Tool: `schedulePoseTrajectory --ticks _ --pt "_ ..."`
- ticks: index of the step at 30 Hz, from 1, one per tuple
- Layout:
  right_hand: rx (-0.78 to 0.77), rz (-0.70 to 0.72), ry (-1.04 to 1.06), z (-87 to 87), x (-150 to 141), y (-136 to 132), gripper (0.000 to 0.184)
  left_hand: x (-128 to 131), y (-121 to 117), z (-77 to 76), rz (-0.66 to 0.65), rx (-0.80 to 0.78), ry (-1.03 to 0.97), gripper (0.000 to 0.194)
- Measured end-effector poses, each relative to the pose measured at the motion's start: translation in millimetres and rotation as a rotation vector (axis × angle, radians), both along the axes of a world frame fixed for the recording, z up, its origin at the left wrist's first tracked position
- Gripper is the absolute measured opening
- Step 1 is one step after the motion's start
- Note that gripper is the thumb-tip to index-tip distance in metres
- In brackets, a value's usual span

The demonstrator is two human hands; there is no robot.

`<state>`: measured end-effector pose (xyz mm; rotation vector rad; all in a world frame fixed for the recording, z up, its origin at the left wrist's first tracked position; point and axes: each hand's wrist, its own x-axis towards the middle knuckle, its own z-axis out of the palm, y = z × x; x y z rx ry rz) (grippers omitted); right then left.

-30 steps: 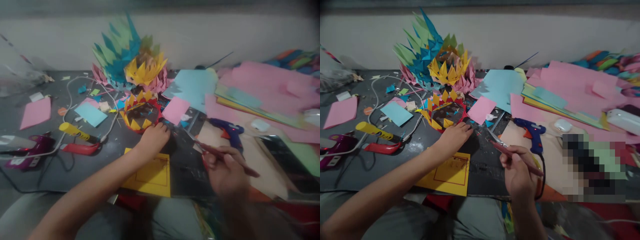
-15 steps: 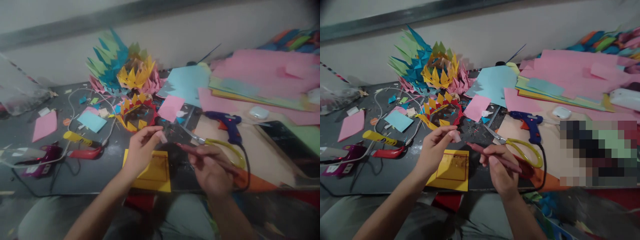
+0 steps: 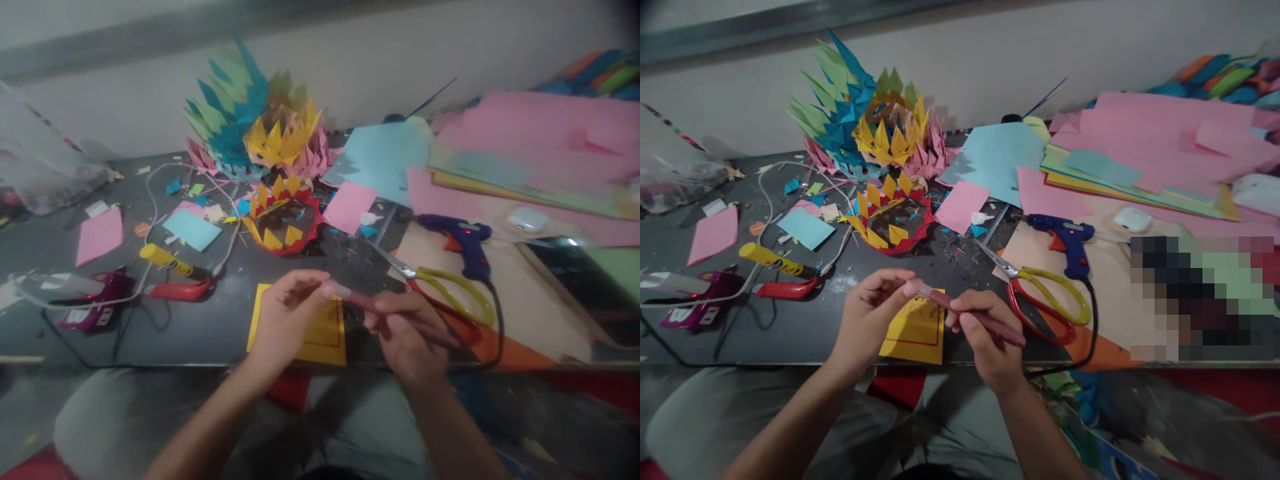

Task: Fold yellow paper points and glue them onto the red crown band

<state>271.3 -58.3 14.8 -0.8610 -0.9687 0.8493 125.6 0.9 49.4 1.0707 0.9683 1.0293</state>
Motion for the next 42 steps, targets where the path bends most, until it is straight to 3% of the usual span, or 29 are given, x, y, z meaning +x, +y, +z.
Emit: schedulePoseTrajectory --ticks 7,11,14,16,18,20,23,25,27,30,32,37,42 --pt "0.036 0.009 0.088 -1.9 -12.0 -8.6 0.009 -9.6 -13.9 -5.9 -0.092 0.163 0.133 0.008" --pt "0.020 0.016 -0.013 0.3 -8.0 -8.6 0.009 -10.4 -14.8 -9.0 -0.135 0.177 0.174 0.012" --pt "-0.023 -0.037 -0.329 10.6 5.5 3.7 0.010 -18.6 -15.4 -13.2 -0.110 0.236 0.305 0.026" --pt "-0.027 -0.224 -0.641 19.0 18.1 19.5 0.007 -30.0 -19.4 -18.1 -0.039 0.355 0.465 0.036" --pt "-0.042 -0.288 -0.949 24.5 31.5 38.8 0.010 -43.9 -27.8 -25.3 -0.011 0.538 0.627 0.023" --pt "-0.110 -0.182 -1.205 24.5 42.8 56.3 0.019 -56.3 -40.2 -34.3 -0.042 0.725 0.760 0.010" --pt "-0.202 -0.028 -1.419 15.9 49.5 66.8 0.043 -67.1 -60.3 -47.4 -0.116 0.919 0.875 0.010" --pt "-0.228 -0.045 -1.501 7.8 46.0 58.8 0.057 -69.9 -69.2 -52.9 -0.125 0.978 0.935 0.015" --pt "-0.245 -0.109 -1.514 -0.9 38.8 40.7 0.057 -72.2 -71.0 -54.1 -0.113 0.984 0.972 0.017" --pt "-0.217 0.034 -1.495 -14.5 29.4 7.6 0.048 -77.2 -59.1 -49.2 -0.067 0.917 0.993 0.017" --pt "-0.226 0.051 -1.520 -21.4 27.3 -9.1 0.042 -79.8 -44.0 -43.9 -0.079 0.851 1.015 0.022" --pt "-0.262 -0.004 -1.504 -20.0 33.5 -20.3 0.029 -73.5 -7.1 -29.8 -0.372 0.736 1.146 0.059" --pt "-0.321 -0.120 -1.480 -15.6 40.6 -14.9 0.026 -59.9 6.2 -13.5 -0.546 0.623 1.260 0.071"
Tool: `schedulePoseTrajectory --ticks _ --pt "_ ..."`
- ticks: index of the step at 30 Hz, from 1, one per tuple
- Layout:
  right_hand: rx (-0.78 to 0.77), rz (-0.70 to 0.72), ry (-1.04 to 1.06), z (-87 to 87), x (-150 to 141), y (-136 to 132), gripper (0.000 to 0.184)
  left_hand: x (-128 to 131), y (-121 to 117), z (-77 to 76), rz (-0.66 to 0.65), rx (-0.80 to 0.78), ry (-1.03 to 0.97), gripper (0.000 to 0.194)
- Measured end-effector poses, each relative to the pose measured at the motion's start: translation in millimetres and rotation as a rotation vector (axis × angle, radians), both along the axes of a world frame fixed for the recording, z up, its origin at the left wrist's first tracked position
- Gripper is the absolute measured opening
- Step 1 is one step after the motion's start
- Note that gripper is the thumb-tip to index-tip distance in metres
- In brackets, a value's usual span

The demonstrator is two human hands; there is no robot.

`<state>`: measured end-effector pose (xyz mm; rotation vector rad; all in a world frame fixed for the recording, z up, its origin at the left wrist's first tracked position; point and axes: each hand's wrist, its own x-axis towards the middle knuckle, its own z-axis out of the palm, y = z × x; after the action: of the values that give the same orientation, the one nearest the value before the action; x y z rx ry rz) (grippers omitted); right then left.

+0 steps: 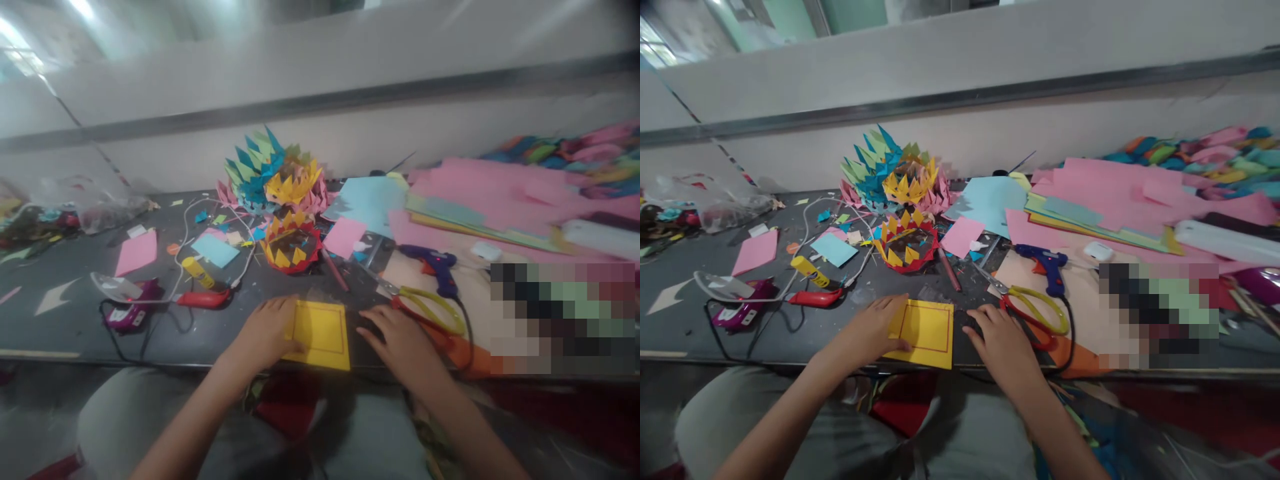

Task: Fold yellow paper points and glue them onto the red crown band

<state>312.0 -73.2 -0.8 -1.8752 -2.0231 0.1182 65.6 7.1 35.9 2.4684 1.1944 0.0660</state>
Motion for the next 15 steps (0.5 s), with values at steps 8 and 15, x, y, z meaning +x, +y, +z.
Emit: schedulePoseTrajectory --ticks 8,15 --pt "0.055 -0.058 0.061 2.9 -3.5 15.4 0.021 31.3 10.1 29.8 -0.013 0.011 0.322 0.066" --pt "0.054 -0.086 0.228 13.5 -2.9 5.2 0.021 32.0 14.3 34.1 -0.099 -0.027 0.305 0.021"
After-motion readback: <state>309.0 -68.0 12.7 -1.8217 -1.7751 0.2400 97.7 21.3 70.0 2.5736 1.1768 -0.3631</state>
